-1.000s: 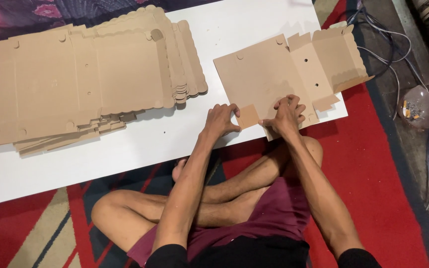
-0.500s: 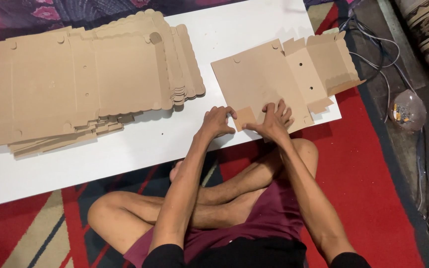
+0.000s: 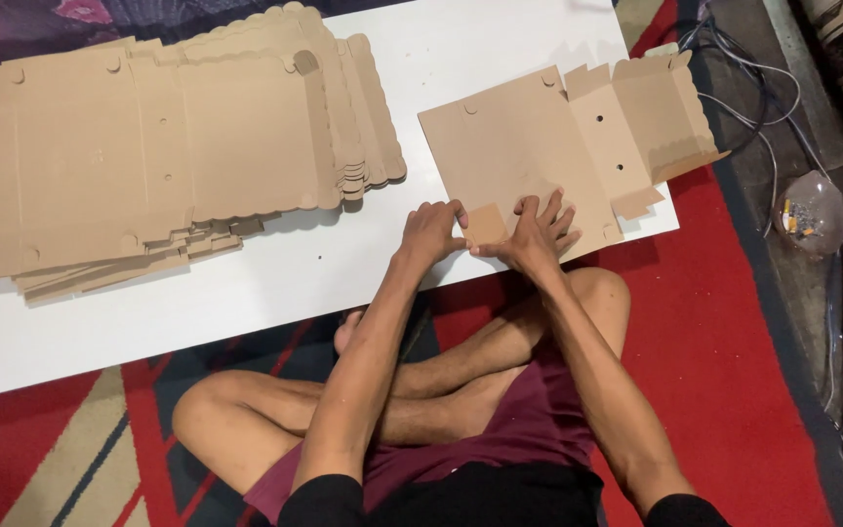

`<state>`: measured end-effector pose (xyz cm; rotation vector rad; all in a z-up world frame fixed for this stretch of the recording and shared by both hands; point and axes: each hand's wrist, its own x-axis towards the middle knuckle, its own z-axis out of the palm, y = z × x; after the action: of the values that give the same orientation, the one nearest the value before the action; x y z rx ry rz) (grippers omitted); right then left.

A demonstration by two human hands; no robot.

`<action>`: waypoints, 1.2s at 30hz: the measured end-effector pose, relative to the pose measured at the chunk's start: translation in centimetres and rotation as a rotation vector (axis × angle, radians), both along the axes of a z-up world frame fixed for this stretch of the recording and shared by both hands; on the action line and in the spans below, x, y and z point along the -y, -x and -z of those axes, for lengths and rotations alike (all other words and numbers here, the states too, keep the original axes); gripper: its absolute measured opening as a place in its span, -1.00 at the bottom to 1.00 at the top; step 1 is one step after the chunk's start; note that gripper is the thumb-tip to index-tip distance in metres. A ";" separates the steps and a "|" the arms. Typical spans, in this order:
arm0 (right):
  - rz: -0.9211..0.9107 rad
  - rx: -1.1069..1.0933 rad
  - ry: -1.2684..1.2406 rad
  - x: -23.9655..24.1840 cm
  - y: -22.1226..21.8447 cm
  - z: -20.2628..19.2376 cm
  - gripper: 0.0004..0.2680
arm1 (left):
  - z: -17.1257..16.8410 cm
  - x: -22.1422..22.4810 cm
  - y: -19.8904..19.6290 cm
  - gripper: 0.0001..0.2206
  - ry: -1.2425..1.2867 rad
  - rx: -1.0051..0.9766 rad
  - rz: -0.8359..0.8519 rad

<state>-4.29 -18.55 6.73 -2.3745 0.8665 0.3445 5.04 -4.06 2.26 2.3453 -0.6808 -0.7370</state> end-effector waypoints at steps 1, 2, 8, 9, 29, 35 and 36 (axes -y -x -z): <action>-0.001 0.005 -0.001 0.3 -0.1 0.6 -0.34 | -0.1 0.0 0.0 -0.75 -0.001 0.005 -0.001; -0.002 0.005 0.022 0.6 -0.2 1.2 -0.35 | -0.1 0.1 0.1 -0.76 0.001 0.016 -0.006; -0.002 0.068 0.047 2.5 0.0 4.1 -0.40 | -1.3 -0.3 0.6 -0.74 0.029 0.020 0.006; -0.010 0.090 0.049 2.8 0.0 4.5 -0.43 | -1.3 -0.3 0.5 -0.74 0.027 0.023 0.008; -0.052 0.096 0.112 5.1 0.1 4.2 -0.80 | -2.7 1.3 1.1 -0.54 -0.147 0.015 -0.023; -0.047 0.111 0.141 3.4 0.8 1.4 -0.74 | -2.1 4.8 2.1 -0.31 -0.398 0.109 -0.007; -0.047 0.129 0.132 3.3 0.8 1.2 -0.73 | -1.0 5.3 2.0 -0.26 -0.436 0.139 -0.008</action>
<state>-5.08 -21.82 5.52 -2.5103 0.7971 0.1544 3.00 -9.33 3.23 2.8161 -0.6151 -0.7867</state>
